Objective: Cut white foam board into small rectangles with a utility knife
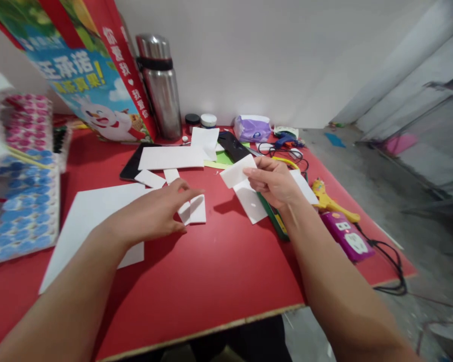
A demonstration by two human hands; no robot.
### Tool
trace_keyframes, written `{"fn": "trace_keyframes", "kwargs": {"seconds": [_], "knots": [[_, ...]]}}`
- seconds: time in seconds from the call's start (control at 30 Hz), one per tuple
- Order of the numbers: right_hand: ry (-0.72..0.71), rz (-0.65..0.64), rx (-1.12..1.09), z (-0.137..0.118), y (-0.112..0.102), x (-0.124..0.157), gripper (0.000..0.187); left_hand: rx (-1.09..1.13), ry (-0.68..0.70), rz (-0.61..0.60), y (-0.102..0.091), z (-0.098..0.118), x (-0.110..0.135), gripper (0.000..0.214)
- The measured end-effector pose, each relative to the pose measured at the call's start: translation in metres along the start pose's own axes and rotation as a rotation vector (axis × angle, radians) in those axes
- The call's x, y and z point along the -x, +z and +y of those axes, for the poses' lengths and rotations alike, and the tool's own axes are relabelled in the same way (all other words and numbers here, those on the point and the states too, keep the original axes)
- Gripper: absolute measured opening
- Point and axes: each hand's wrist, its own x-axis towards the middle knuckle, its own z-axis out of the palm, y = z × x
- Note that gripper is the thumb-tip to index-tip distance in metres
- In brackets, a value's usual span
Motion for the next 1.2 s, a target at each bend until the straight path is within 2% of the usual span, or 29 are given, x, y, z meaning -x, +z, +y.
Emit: {"fn": "trace_keyframes", "kwargs": {"seconds": [0.1, 0.2, 0.37, 0.47, 0.57, 0.67, 0.77, 0.9, 1.03, 1.2], "knots": [[0.013, -0.002, 0.002, 0.002, 0.002, -0.001, 0.029, -0.045, 0.060, 0.025, 0.013, 0.012, -0.010, 0.051], [0.029, -0.014, -0.001, 0.004, 0.003, -0.002, 0.029, -0.081, 0.059, 0.145, 0.028, 0.016, -0.029, 0.029], [0.113, -0.022, -0.027, 0.011, 0.010, -0.001, 0.034, -0.135, -0.012, 0.303, 0.042, 0.015, -0.059, 0.030], [0.204, -0.029, -0.020, 0.016, 0.019, 0.001, 0.035, -0.004, -0.027, 0.440, 0.036, 0.016, -0.055, 0.031], [0.278, -0.019, 0.024, 0.019, 0.029, 0.005, 0.032, 0.173, -0.085, 0.555, 0.028, 0.022, -0.036, 0.027], [0.351, 0.007, 0.076, 0.021, 0.041, 0.009, 0.031, 0.263, -0.086, 0.546, 0.028, 0.033, -0.016, 0.020], [0.395, 0.027, 0.108, 0.023, 0.052, 0.013, 0.034, 0.178, -0.047, 0.491, 0.035, 0.044, -0.009, 0.027], [0.437, 0.033, 0.118, 0.027, 0.060, 0.016, 0.034, 0.062, -0.075, 0.412, 0.043, 0.049, -0.012, 0.020], [0.457, 0.015, 0.110, 0.031, 0.061, 0.017, 0.032, 0.048, -0.138, 0.419, 0.045, 0.050, -0.016, 0.015], [0.460, 0.004, 0.136, 0.033, 0.061, 0.018, 0.028, 0.039, -0.130, 0.423, 0.047, 0.052, -0.022, 0.010]]}}
